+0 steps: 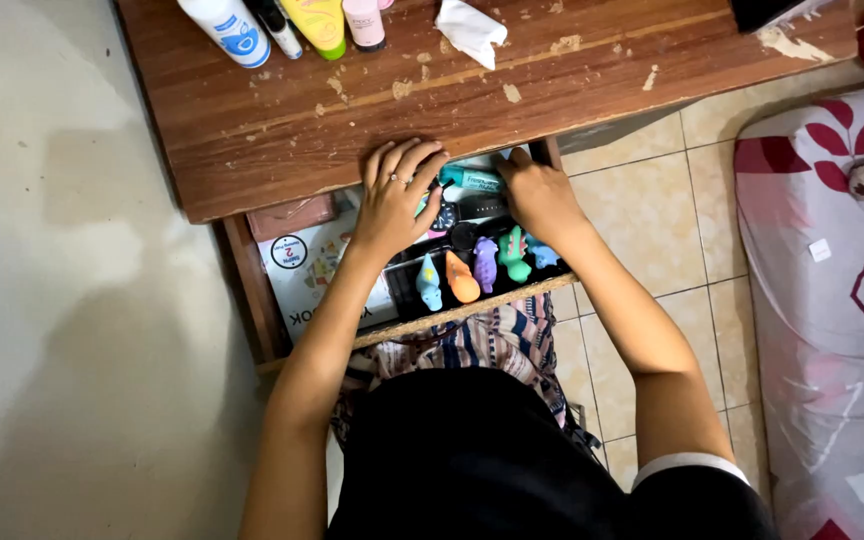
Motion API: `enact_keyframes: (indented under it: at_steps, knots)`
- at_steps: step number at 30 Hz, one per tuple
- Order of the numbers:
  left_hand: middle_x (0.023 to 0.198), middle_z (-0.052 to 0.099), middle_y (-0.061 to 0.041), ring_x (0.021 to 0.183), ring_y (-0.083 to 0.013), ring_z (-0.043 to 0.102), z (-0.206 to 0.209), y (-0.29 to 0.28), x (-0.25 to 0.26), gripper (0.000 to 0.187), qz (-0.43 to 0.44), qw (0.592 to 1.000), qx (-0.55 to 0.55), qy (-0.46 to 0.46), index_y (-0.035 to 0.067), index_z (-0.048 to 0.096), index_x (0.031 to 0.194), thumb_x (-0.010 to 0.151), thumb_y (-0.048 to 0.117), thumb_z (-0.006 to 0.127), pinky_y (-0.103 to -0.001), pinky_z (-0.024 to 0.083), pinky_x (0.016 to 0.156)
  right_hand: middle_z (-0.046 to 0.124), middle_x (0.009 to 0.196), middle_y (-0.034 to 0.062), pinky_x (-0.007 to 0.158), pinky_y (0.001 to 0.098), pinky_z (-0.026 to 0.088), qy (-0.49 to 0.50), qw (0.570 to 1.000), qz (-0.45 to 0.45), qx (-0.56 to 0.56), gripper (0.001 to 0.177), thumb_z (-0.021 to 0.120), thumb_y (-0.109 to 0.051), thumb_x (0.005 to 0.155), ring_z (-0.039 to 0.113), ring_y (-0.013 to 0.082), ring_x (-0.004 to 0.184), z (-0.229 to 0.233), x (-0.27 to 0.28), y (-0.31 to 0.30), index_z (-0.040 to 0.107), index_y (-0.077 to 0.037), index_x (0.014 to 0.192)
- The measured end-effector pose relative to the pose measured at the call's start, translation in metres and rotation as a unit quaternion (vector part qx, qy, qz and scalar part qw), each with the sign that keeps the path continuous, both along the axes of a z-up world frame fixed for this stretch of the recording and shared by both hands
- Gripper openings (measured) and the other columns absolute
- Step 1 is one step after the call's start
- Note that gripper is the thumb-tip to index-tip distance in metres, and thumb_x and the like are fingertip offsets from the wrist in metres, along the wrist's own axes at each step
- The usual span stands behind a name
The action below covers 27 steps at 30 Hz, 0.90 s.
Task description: Organizing cosmetic and personal care products from a dresser drawer onto a desk surface.
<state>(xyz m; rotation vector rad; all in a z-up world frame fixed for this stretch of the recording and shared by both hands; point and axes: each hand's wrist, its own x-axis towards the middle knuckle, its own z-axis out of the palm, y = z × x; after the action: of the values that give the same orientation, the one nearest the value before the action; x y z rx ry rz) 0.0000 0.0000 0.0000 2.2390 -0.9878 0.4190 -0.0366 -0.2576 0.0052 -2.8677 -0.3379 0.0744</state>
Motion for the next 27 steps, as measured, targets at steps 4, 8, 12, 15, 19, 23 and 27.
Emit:
enact_keyframes:
  at_steps: [4,8,12,15,19,23,27]
  knots:
    - [0.146,0.054,-0.007,0.138,-0.0288,0.048,-0.001,-0.001,-0.001,0.043,0.008,1.000,0.006,0.006,0.010,0.062,0.136,0.095,0.019,0.071,-0.051,0.033,0.119,0.064,0.116,0.0189,0.078,0.0481,0.055,-0.009,1.000,0.008,0.005,0.044,0.065,-0.001,0.079,0.070,0.0377,0.092,0.012,-0.003,0.001,0.069,-0.007,0.123]
    - [0.146,0.053,-0.007,0.137,-0.0289,0.048,-0.001,0.000,-0.001,0.046,0.009,1.000,0.010,0.008,0.009,0.062,0.137,0.093,0.019,0.072,-0.050,0.032,0.119,0.064,0.112,0.0169,0.078,0.0467,0.056,-0.045,0.999,0.019,0.000,0.037,0.067,-0.001,0.076,0.067,0.0374,0.102,0.020,-0.007,-0.001,0.070,-0.006,0.113]
    - [0.146,0.053,-0.008,0.137,-0.0286,0.048,0.005,0.001,-0.001,0.046,0.001,1.000,0.007,0.015,0.009,0.061,0.136,0.093,0.020,0.072,-0.050,0.032,0.119,0.063,0.108,0.0162,0.073,0.0478,0.056,-0.018,1.000,0.010,-0.010,0.024,0.069,-0.003,0.078,0.066,0.0366,0.103,0.034,-0.010,0.000,0.069,-0.003,0.103]
    - [0.145,0.053,-0.008,0.137,-0.0289,0.048,0.009,0.000,-0.003,0.046,0.003,1.000,0.005,0.017,0.009,0.061,0.136,0.093,0.021,0.072,-0.051,0.031,0.119,0.062,0.108,0.0159,0.072,0.0486,0.056,-0.016,1.000,0.006,-0.002,0.024,0.068,-0.003,0.081,0.068,0.0371,0.097,0.044,-0.015,0.000,0.069,-0.004,0.104]
    - [0.143,0.054,-0.008,0.136,-0.0306,0.048,0.027,0.001,-0.006,0.048,0.001,0.999,-0.004,0.048,0.008,0.061,0.134,0.090,0.023,0.073,-0.052,0.030,0.118,0.062,0.109,0.0160,0.072,0.0493,0.055,-0.005,1.000,0.005,0.004,0.022,0.069,-0.004,0.081,0.069,0.0376,0.092,0.076,-0.021,0.002,0.069,-0.005,0.103]
    - [0.137,0.057,-0.009,0.134,-0.0335,0.047,0.038,-0.005,-0.015,0.050,0.010,0.999,-0.020,0.034,0.010,0.062,0.130,0.087,0.031,0.075,-0.055,0.026,0.116,0.064,0.107,0.0139,0.075,0.0496,0.054,0.034,0.999,0.018,0.025,0.023,0.073,-0.008,0.080,0.068,0.0370,0.092,0.109,-0.025,0.005,0.070,-0.007,0.102]
    - [0.120,0.069,-0.010,0.119,-0.0312,0.055,0.059,-0.005,-0.025,0.043,-0.020,0.995,-0.035,0.094,0.012,0.068,0.123,0.087,0.034,0.076,-0.053,0.029,0.106,0.066,0.108,0.0115,0.082,0.0477,0.052,0.053,0.995,0.054,0.070,0.029,0.077,-0.010,0.076,0.067,0.0354,0.099,0.140,-0.022,0.013,0.072,-0.007,0.104]
